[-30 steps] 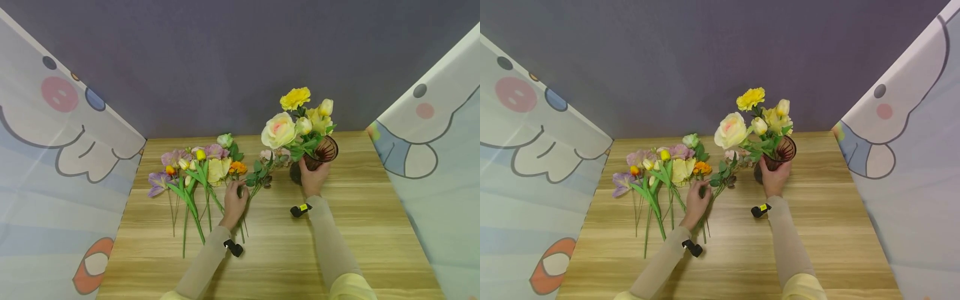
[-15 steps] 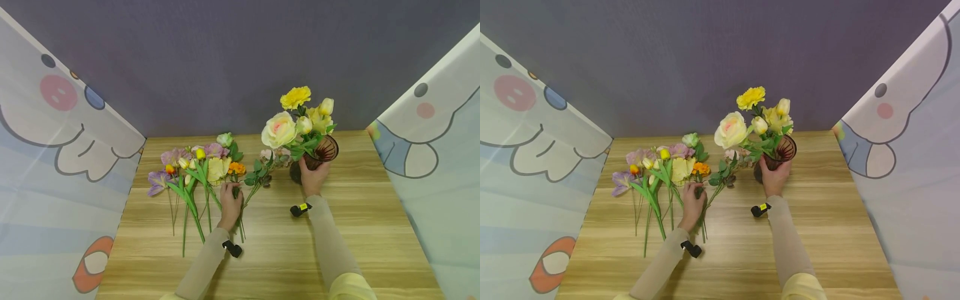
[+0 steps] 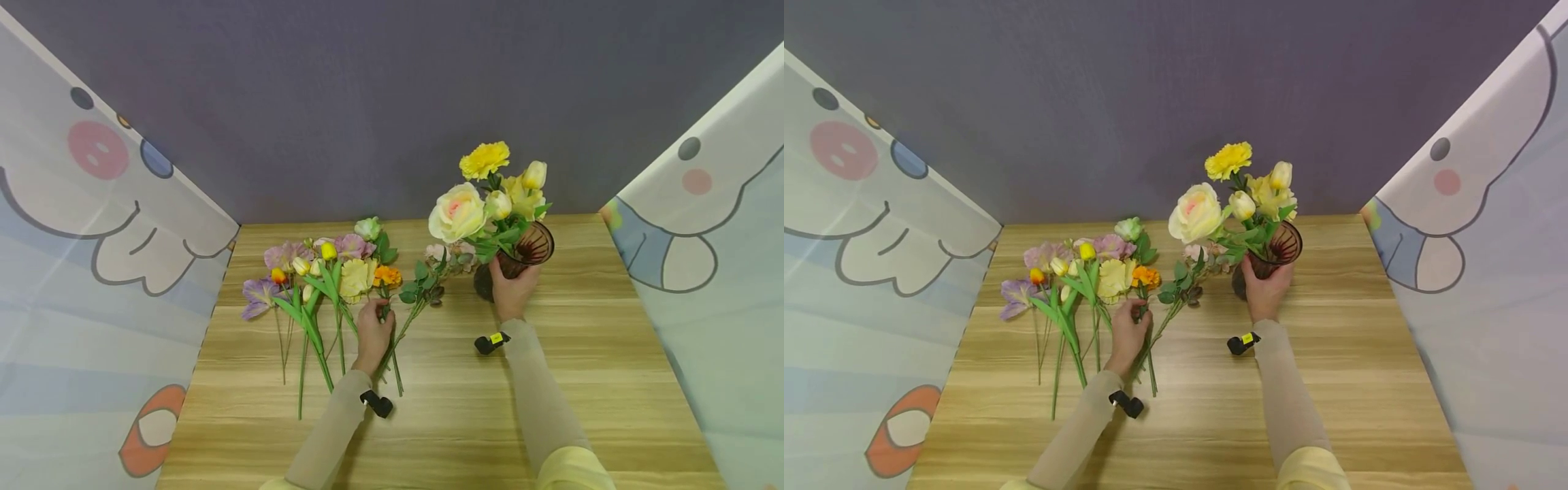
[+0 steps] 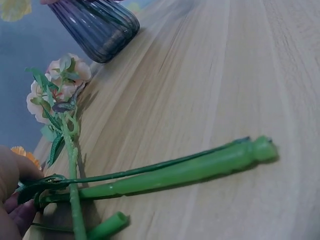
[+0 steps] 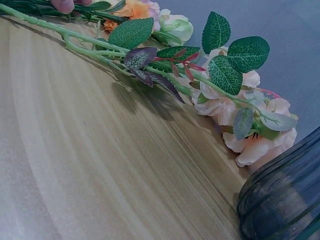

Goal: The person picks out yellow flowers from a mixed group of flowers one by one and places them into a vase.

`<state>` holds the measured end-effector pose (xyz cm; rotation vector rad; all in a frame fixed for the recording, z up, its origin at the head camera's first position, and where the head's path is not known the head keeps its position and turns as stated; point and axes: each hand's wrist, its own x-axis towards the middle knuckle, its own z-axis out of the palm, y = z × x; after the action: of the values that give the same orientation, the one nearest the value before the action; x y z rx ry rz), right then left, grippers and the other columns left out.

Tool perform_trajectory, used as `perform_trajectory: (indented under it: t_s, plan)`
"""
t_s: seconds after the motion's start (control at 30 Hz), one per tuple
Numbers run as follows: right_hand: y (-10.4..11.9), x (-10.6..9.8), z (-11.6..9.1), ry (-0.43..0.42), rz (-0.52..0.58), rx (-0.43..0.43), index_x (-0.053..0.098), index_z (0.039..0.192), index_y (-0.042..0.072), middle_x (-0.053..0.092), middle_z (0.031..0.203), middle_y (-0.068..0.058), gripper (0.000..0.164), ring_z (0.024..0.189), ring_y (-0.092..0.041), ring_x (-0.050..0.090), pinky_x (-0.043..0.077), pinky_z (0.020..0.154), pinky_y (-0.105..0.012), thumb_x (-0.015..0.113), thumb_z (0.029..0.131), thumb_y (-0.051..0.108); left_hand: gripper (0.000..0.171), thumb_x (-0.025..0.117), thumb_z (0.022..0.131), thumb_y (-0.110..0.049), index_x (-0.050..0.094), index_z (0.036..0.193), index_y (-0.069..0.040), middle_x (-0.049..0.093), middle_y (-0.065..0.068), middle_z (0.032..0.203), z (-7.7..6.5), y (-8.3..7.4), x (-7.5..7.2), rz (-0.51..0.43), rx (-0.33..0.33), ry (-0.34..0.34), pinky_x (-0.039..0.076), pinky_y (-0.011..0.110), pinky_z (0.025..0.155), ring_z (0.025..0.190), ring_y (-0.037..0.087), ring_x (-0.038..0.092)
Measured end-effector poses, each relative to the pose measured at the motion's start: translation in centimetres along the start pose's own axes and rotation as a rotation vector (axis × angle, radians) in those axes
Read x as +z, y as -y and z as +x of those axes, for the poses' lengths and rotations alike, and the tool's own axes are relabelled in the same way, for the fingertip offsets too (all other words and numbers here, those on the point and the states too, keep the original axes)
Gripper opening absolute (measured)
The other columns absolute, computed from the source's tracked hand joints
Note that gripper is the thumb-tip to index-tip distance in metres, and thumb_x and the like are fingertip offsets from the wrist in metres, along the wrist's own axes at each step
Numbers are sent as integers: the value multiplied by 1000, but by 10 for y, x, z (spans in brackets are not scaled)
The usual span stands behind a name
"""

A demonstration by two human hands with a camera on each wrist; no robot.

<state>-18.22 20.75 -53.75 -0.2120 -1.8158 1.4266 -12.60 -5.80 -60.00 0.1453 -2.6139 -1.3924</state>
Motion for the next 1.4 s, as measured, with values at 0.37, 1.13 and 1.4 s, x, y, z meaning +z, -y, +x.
perform_trajectory:
  t_s: [0.37, 1.13, 1.4]
  plan:
    - [4, -2, 1, 9, -6, -2, 53, 132, -1, 57, 126, -21, 60, 119, -32, 54, 40, 105, -39, 78, 79, 10, 18, 68, 92, -6, 67, 110, -4, 64, 9, 93, 2, -1, -3, -34, -61, 32, 52, 35, 68, 81, 21, 59]
    - [12, -33, 13, 307, 57, -6, 45, 147, 16, 37, 142, -4, 73, 132, -22, 35, 26, 114, -42, 79, 82, 13, 16, 69, 90, -3, 65, 106, 0, 67, 10, 91, 15, -5, -9, -124, -58, 16, 54, 32, 69, 80, 21, 63]
    - [18, -39, 17, 425, 81, -70, 45, 134, -14, 53, 126, -29, 47, 116, -11, 50, 35, 101, -24, 55, 92, 5, 27, 69, 92, -5, 62, 118, 0, 70, 13, 97, 27, -30, -20, -261, -56, 5, 56, 33, 76, 88, 27, 66]
